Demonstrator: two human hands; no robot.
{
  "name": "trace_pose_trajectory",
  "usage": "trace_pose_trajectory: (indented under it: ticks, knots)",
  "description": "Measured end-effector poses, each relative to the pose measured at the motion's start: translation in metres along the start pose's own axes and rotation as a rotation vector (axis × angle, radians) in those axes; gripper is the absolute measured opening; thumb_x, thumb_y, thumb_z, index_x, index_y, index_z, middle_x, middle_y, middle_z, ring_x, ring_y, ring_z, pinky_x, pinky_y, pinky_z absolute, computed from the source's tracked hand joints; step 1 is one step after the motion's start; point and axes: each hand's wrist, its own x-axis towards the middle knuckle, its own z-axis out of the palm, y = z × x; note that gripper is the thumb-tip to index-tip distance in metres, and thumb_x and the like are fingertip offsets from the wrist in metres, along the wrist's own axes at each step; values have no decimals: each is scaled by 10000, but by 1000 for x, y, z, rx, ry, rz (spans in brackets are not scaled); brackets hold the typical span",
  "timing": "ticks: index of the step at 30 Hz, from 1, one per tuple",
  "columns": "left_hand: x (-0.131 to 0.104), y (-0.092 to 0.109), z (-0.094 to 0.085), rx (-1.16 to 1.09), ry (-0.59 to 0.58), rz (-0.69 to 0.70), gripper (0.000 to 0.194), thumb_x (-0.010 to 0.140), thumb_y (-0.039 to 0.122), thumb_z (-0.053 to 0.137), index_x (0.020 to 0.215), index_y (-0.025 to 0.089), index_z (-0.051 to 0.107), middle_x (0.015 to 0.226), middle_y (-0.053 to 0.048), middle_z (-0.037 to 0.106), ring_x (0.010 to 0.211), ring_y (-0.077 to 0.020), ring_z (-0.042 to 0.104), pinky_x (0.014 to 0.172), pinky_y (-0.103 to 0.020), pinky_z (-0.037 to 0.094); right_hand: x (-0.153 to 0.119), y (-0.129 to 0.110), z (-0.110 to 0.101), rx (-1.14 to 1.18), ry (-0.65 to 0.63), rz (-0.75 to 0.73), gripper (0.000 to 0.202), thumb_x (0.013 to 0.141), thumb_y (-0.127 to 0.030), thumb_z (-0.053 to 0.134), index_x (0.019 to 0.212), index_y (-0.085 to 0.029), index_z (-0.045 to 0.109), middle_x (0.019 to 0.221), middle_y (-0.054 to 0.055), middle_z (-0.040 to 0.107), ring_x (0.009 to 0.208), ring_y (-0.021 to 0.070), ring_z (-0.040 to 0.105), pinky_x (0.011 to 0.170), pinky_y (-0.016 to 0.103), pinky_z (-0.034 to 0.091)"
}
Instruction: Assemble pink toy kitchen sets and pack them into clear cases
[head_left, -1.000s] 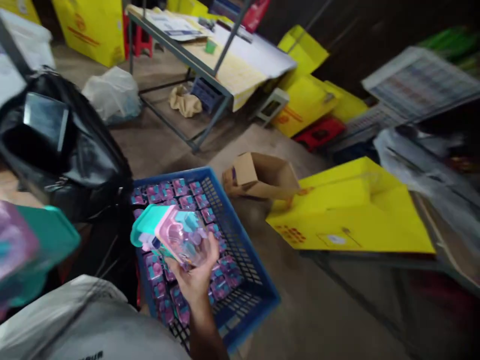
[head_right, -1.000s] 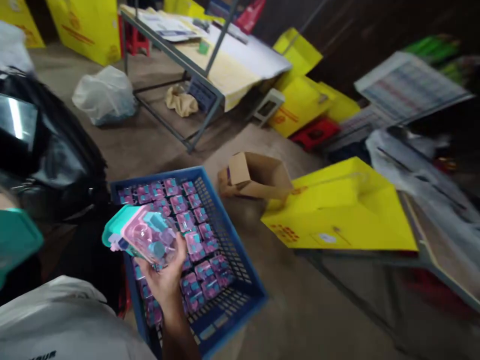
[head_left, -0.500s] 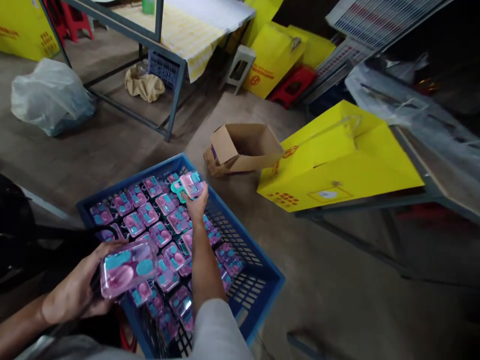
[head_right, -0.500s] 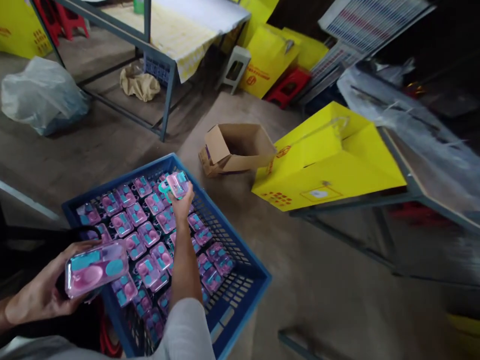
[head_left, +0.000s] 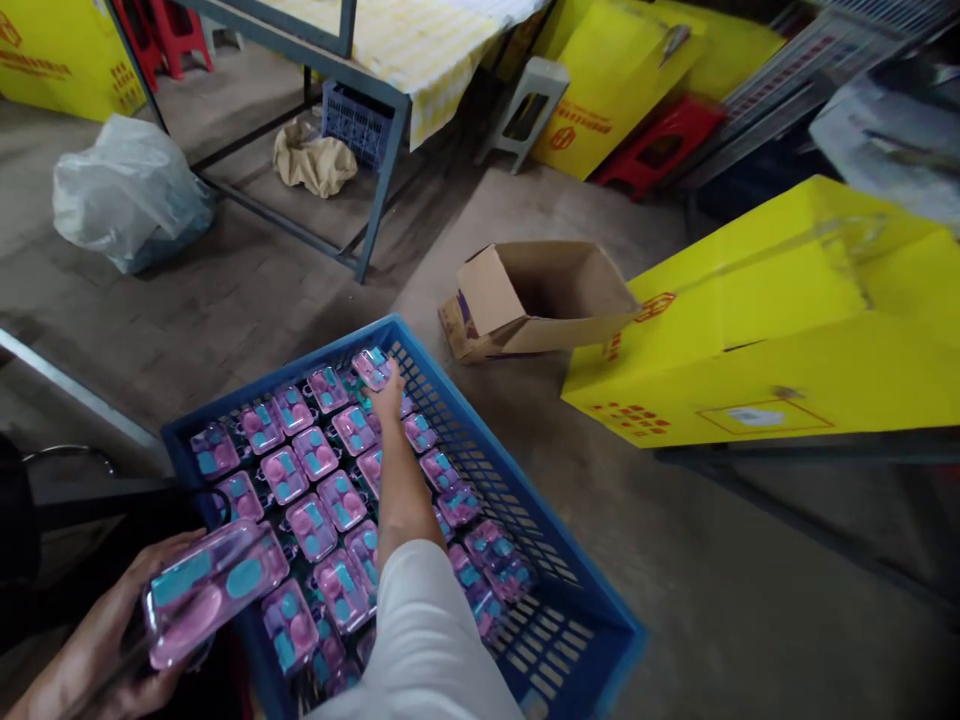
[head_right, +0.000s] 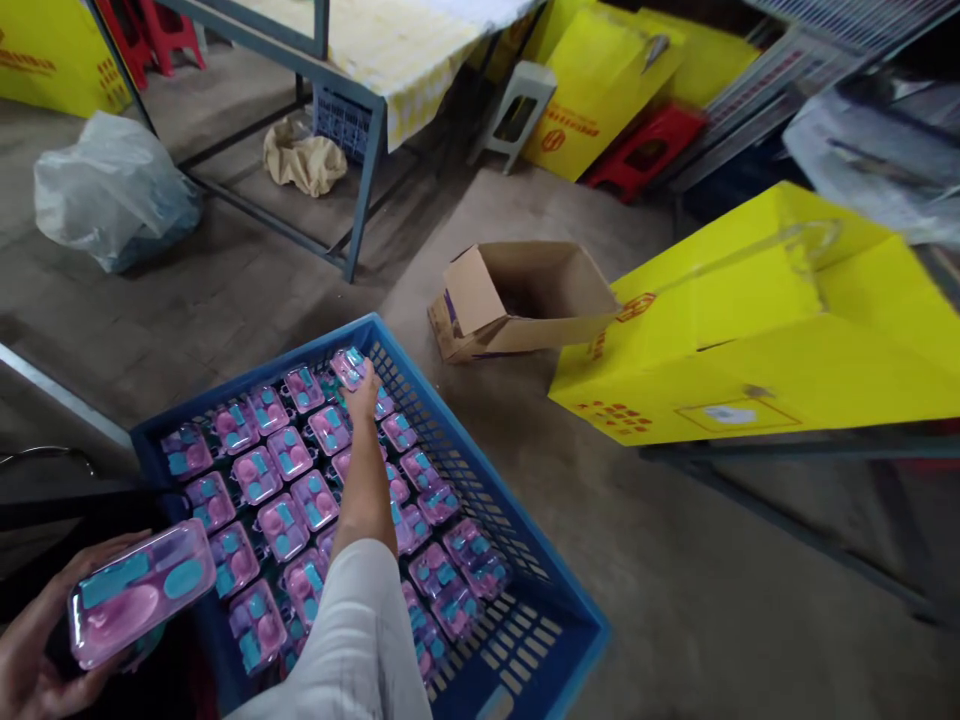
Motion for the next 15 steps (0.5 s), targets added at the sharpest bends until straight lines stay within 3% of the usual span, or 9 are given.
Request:
trace_pose_trajectory:
  ticks: [3,6,10,13,15]
  knots:
    - [2,2,2,-87,205,-83,957,662,410,678,1553,513,345,1351,13,677,1090,-366,740,859,-389,686,-5,12,-11,-55,-43,3,861,770,-320,732,1481,0,367,1449,292,516,1366,281,521,1122,357,417]
    - [4,6,3,-66,158,-87,998,626,391,678,1557,489,332,1385,21,662,1110,-338,735,875,-330,671,-5,22,-24,-137,-72,27,789,824,-410,688,1421,19,402,1439,295,520,1380,275,502,1122,343,403]
    - [8,8,5,-86,181,-31,1003,596,350,704,1528,516,374,1391,53,664,1141,-300,725,952,-276,632,6,19,-34,-241,-123,58,688,838,-532,722,1282,-53,507,1374,272,601,1339,298,539,1077,362,442]
    - [11,5,8,-124,187,1,1035,559,320,677,1521,556,377,1382,73,673,1124,-317,732,903,-320,658,16,12,-36,-292,-199,79,781,856,-554,725,1373,-36,451,1316,294,648,1244,329,631,1034,382,462]
    - [10,1,9,-87,91,8,1106,564,320,647,1573,561,261,1459,70,621,1183,-341,704,920,-361,651,22,9,-38,-318,-251,69,864,845,-532,757,1453,-37,393,1359,314,627,1271,352,627,1053,394,446]
